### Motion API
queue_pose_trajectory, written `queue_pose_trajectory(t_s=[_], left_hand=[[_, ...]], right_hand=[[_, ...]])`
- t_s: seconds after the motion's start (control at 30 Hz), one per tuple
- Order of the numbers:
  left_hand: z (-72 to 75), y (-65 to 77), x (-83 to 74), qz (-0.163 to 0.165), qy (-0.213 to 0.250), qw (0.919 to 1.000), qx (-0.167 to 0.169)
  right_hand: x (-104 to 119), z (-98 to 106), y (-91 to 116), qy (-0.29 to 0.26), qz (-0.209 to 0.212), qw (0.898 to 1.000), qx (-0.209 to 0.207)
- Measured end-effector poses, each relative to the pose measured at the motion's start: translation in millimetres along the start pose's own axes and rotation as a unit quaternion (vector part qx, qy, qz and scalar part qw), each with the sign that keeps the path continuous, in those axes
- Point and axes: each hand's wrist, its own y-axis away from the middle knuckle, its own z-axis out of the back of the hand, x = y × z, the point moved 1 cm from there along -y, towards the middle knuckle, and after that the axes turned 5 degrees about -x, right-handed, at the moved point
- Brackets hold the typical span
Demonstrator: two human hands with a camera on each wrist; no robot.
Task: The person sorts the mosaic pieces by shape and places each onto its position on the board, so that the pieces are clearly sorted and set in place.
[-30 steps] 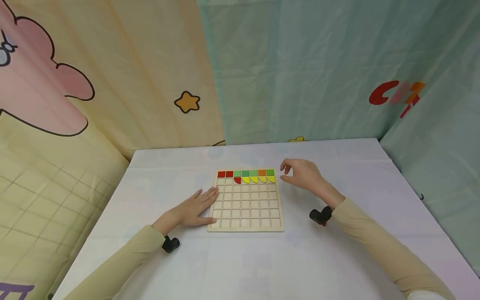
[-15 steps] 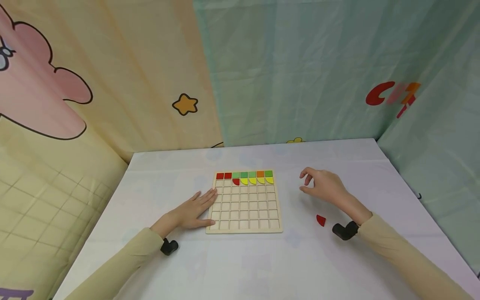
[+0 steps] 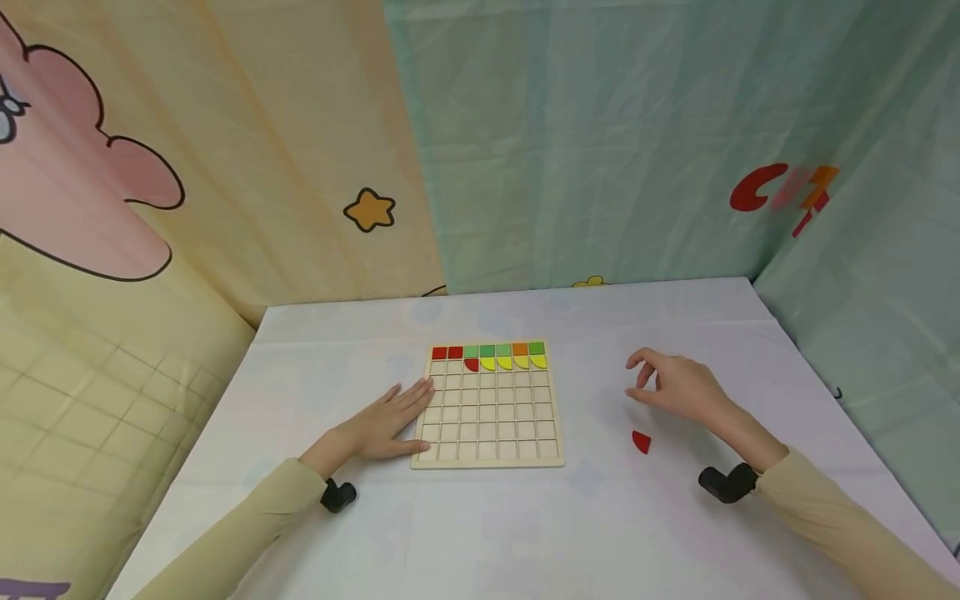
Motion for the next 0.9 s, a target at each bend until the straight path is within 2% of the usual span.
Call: queue_pose_trajectory(t_s=[0.2,0.5,0.9], left_hand=[[0.8,0.8,-0.6,-0.001,0.005,1.0,-0.002],[2.6,0.9,-1.0,-0.008,0.006,0.9999,-0.004],[2.5,2.0,-2.4,-0.007,0.008,0.9999,-0.004]], right_hand=[[-4.9,-3.8,15.5,-0.01,-0.007,0.999,0.041],[-8.6,-13.3,40.8,-0.034,-0.013,0.996,0.078],[-10.6,-29.2,57.0,-0.035,-0.015,0.997,0.07]])
